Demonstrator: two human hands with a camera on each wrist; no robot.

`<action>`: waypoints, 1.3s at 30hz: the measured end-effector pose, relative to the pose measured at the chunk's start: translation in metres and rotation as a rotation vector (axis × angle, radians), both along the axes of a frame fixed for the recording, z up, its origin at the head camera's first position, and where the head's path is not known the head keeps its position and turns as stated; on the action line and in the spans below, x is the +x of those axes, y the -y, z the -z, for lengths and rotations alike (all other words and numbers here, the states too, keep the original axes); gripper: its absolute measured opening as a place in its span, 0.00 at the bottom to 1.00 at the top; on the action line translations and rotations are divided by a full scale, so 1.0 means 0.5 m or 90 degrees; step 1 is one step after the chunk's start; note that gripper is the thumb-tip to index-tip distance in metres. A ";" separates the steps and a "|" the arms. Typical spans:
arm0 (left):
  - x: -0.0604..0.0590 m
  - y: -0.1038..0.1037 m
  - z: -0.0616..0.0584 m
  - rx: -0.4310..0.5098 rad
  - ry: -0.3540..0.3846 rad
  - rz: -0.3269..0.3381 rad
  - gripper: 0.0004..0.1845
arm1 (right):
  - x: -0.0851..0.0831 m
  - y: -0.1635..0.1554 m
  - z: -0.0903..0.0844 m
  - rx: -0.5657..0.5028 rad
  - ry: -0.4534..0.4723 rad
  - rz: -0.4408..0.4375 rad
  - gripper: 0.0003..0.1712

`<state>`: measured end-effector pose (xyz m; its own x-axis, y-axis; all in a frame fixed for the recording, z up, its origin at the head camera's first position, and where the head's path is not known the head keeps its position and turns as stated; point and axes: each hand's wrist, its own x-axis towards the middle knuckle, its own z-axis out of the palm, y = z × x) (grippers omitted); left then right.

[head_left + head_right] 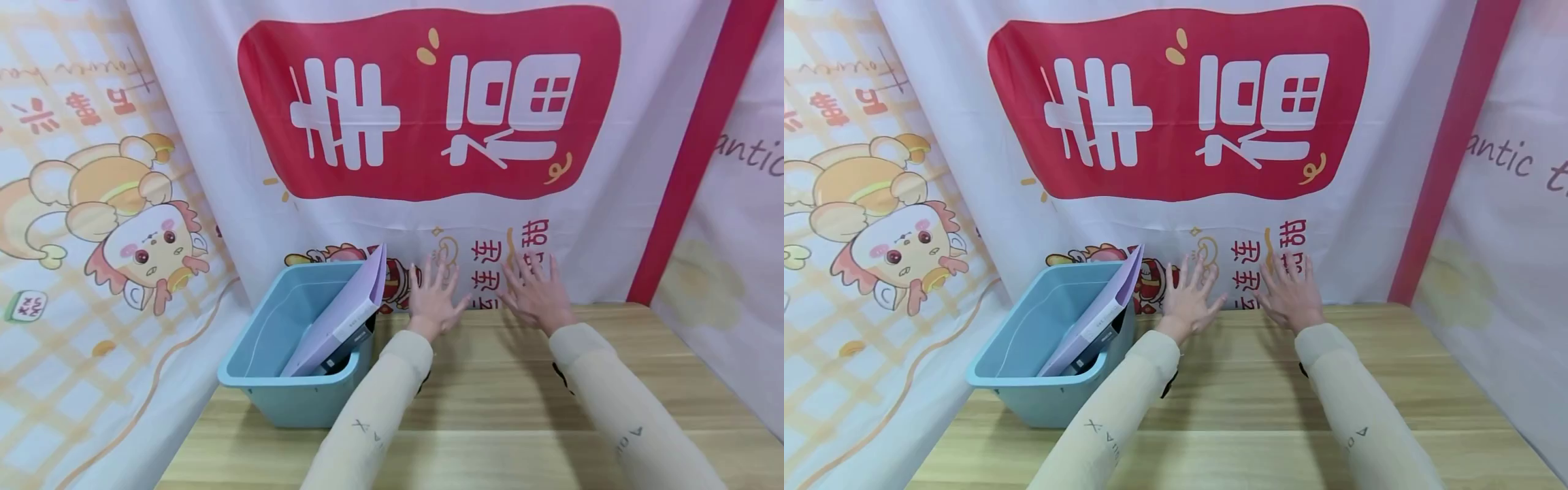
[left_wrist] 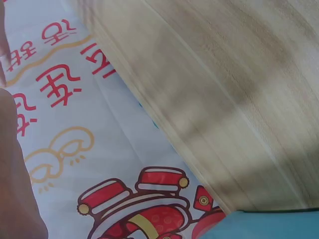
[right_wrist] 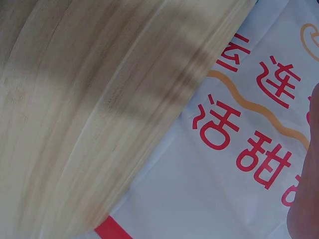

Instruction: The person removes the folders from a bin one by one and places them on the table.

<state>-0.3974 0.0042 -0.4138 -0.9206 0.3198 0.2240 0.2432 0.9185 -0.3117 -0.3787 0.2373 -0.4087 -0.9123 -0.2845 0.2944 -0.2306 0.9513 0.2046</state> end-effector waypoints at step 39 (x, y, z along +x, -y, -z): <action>0.081 0.008 -0.028 0.041 0.017 0.052 0.41 | 0.019 -0.005 -0.016 -0.047 0.028 -0.042 0.43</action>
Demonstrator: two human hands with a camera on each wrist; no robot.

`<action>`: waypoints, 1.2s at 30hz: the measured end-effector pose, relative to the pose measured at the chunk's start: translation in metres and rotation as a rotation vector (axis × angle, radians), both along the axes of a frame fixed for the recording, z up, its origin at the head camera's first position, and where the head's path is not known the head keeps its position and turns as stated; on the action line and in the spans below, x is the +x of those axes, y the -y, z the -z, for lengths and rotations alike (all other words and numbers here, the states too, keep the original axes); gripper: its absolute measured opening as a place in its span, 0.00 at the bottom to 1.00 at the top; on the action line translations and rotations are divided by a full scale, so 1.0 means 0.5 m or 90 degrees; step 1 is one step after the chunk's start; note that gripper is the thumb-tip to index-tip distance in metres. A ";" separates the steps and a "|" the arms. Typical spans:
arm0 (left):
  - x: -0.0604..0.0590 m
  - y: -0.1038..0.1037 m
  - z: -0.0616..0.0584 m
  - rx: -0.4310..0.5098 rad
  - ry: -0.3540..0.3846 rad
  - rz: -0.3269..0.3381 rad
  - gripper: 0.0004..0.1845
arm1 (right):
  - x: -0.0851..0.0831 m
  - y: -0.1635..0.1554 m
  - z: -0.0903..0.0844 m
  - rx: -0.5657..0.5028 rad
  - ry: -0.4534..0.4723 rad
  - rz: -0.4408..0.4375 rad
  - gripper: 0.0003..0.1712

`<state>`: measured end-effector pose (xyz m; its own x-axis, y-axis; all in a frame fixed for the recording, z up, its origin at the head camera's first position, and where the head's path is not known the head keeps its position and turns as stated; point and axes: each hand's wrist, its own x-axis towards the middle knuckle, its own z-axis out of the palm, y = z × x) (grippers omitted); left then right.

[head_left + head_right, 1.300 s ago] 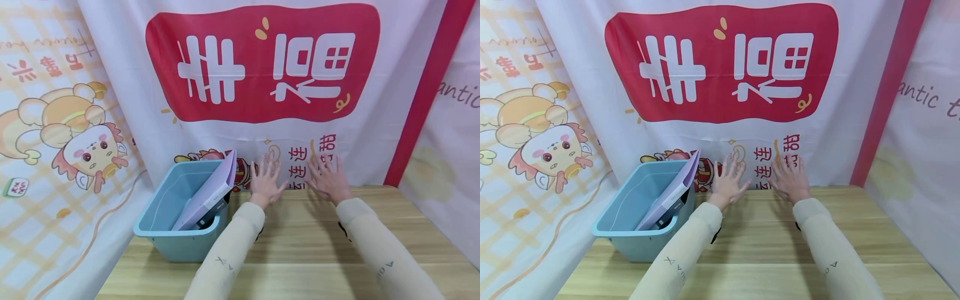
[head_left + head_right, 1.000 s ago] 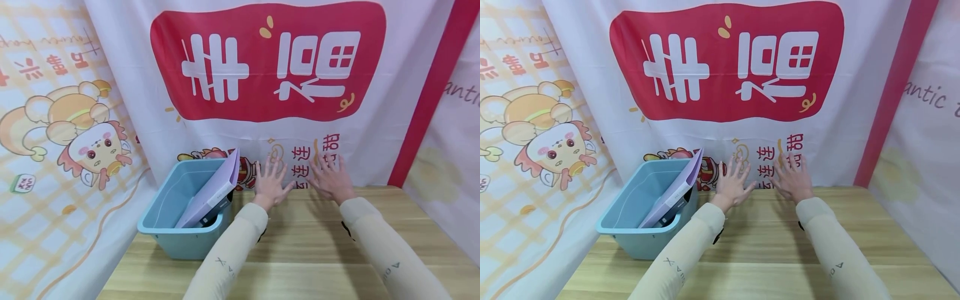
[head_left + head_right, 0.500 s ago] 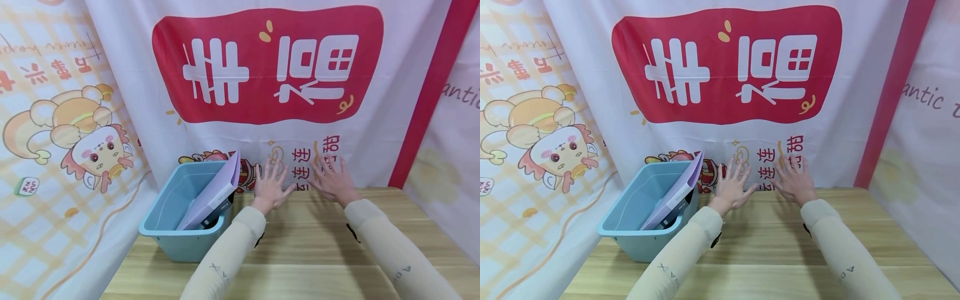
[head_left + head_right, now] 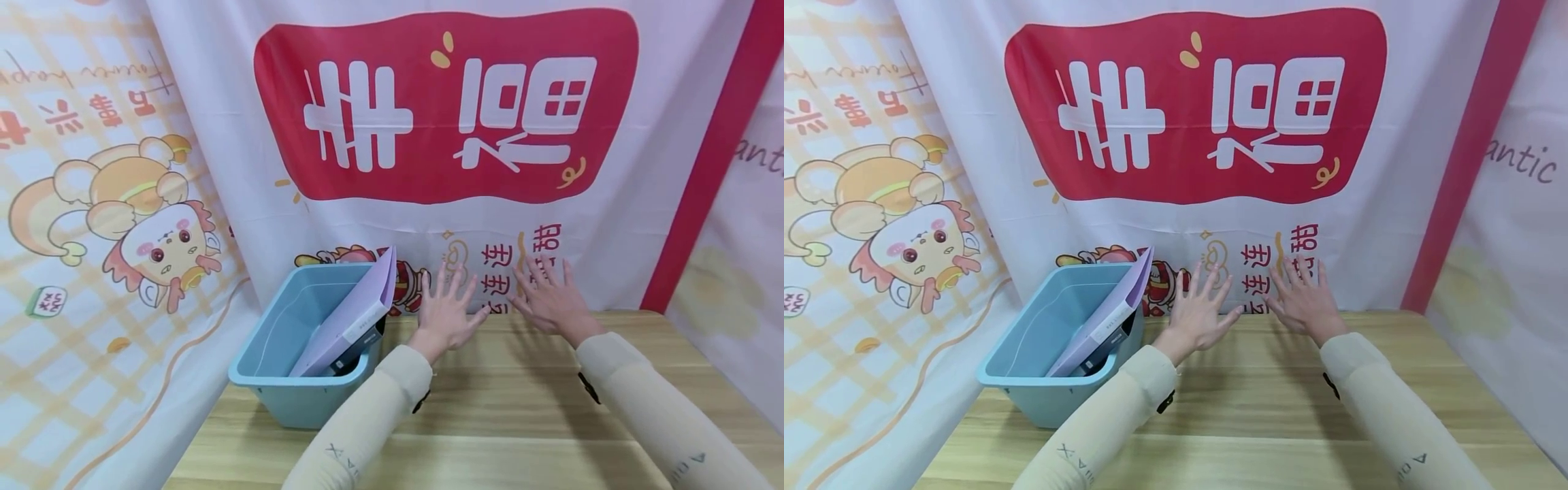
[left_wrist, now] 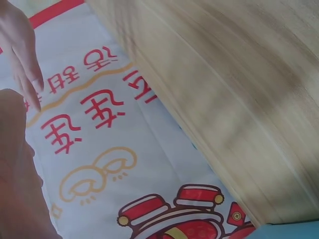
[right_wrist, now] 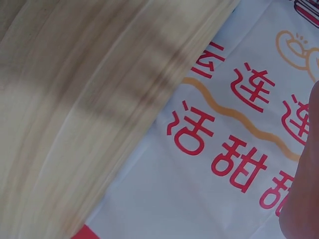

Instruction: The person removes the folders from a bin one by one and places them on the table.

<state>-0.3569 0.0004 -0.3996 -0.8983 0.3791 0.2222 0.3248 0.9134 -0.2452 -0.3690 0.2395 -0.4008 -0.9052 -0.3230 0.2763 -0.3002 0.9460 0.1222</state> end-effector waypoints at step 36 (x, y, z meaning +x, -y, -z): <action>0.094 0.021 -0.026 0.036 0.006 0.050 0.40 | 0.028 0.004 -0.021 -0.041 0.012 -0.031 0.43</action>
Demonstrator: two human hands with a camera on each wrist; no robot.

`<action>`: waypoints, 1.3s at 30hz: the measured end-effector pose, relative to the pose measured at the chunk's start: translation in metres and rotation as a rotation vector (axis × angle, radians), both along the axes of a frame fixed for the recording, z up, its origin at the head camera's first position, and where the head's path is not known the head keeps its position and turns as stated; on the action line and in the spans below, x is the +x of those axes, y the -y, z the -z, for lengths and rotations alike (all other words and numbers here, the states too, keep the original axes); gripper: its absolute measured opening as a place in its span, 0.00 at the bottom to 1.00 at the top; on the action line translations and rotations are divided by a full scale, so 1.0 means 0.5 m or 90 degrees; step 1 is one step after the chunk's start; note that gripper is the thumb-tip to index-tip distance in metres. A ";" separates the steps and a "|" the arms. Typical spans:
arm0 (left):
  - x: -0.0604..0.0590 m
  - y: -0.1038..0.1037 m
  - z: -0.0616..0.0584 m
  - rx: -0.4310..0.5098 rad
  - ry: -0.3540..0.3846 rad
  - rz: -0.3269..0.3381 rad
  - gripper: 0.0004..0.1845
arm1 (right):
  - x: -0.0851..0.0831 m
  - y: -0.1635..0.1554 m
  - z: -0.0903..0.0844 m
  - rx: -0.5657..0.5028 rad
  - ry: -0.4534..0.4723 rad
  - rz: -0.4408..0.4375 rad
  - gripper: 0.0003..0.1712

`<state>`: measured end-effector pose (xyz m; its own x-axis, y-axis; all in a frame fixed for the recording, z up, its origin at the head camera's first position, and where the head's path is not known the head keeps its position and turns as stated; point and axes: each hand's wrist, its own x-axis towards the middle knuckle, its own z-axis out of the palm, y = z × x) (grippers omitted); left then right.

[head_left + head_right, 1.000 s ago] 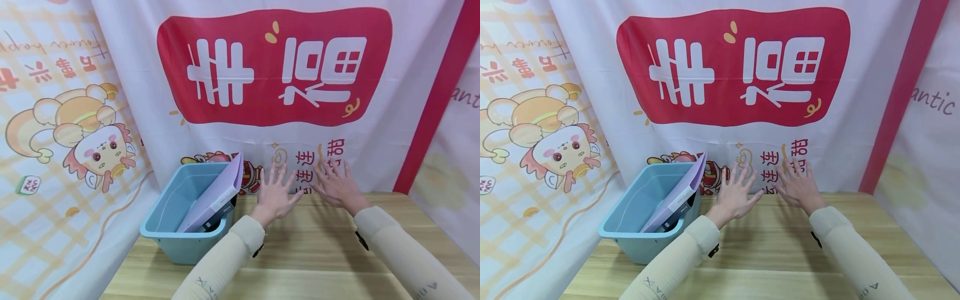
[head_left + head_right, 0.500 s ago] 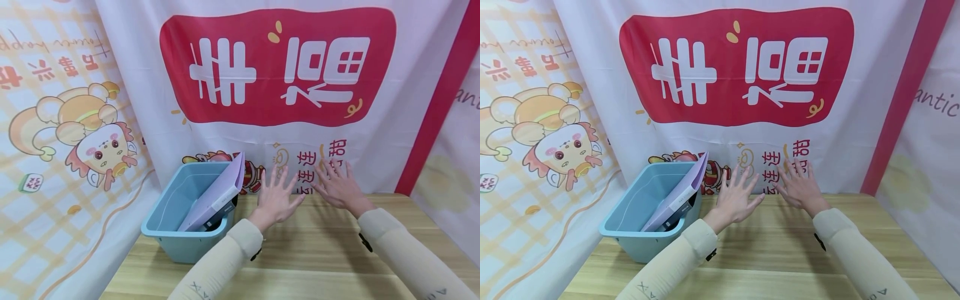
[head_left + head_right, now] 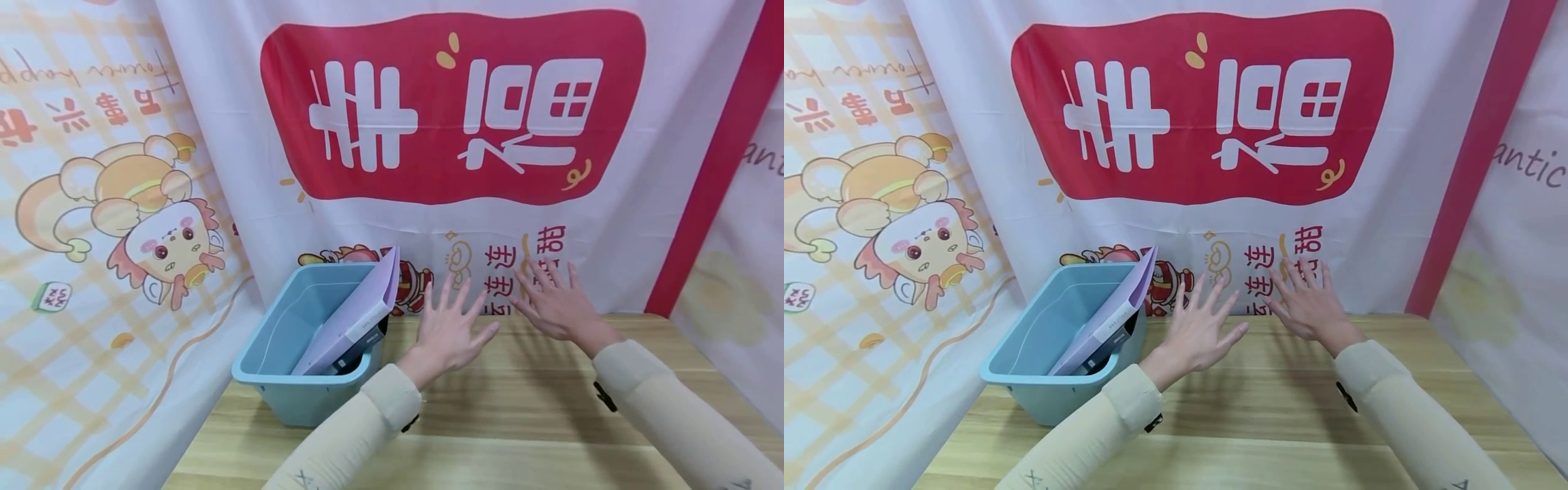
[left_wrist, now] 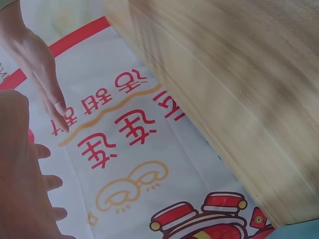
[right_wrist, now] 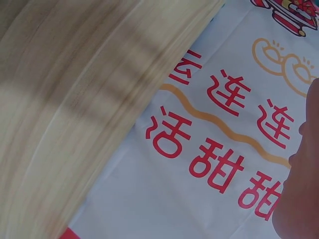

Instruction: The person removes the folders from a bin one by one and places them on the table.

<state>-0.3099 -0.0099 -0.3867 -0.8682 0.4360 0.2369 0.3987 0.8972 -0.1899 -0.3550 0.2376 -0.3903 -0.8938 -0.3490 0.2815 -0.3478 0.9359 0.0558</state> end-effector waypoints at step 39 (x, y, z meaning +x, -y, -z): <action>0.111 0.125 0.011 -0.025 -0.020 0.092 0.37 | 0.059 0.057 0.005 -0.022 0.010 -0.046 0.42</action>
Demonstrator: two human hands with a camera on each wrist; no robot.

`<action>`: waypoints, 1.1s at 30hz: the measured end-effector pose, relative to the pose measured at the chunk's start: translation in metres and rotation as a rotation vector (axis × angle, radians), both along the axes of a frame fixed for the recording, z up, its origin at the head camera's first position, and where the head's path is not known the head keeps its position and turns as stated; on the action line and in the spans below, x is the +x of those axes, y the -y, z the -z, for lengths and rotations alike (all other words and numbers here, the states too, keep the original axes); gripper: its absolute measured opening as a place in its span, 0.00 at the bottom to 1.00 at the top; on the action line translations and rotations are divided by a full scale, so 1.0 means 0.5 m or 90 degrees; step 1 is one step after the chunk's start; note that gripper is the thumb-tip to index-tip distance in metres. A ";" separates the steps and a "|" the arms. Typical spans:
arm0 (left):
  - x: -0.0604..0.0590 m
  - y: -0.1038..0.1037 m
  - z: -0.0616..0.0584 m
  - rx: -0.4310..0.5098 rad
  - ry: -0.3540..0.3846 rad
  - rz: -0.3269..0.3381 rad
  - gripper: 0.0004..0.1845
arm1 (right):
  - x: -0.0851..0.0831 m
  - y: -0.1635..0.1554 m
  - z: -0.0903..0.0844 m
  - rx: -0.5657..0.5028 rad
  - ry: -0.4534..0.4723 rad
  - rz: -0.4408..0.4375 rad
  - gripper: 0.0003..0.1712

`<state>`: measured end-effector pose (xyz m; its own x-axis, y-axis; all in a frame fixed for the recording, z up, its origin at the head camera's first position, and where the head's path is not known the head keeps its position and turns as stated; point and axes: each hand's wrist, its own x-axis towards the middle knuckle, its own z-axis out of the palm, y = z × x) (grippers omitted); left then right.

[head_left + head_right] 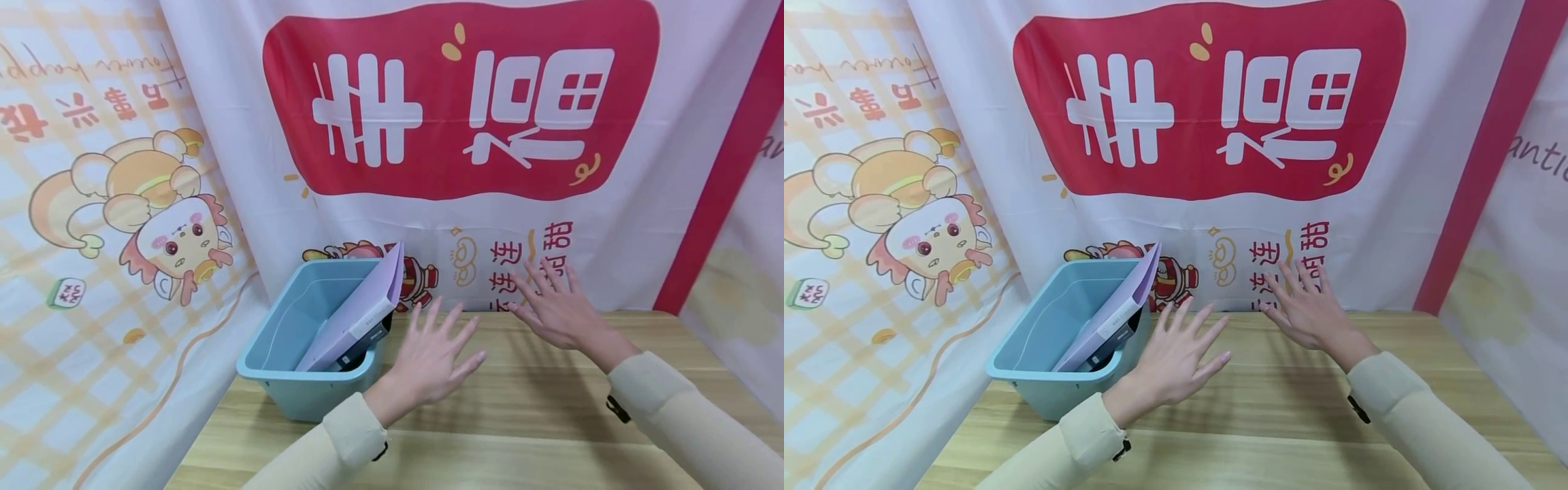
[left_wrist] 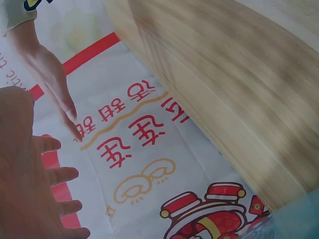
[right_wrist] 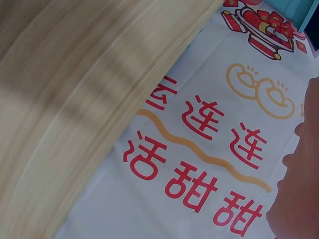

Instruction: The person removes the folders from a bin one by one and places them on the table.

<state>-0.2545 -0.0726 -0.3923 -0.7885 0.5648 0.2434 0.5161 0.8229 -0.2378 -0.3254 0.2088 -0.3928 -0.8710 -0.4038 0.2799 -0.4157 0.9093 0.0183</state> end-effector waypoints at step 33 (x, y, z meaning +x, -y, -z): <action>0.076 0.101 0.004 0.059 -0.091 0.090 0.32 | 0.029 0.015 -0.012 -0.106 0.042 -0.022 0.41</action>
<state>-0.2163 -0.1230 -0.3943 -0.6571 0.6372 0.4027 0.5942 0.7666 -0.2433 -0.3110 0.2015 -0.3868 -0.8764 -0.3865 0.2874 -0.4417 0.8828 -0.1596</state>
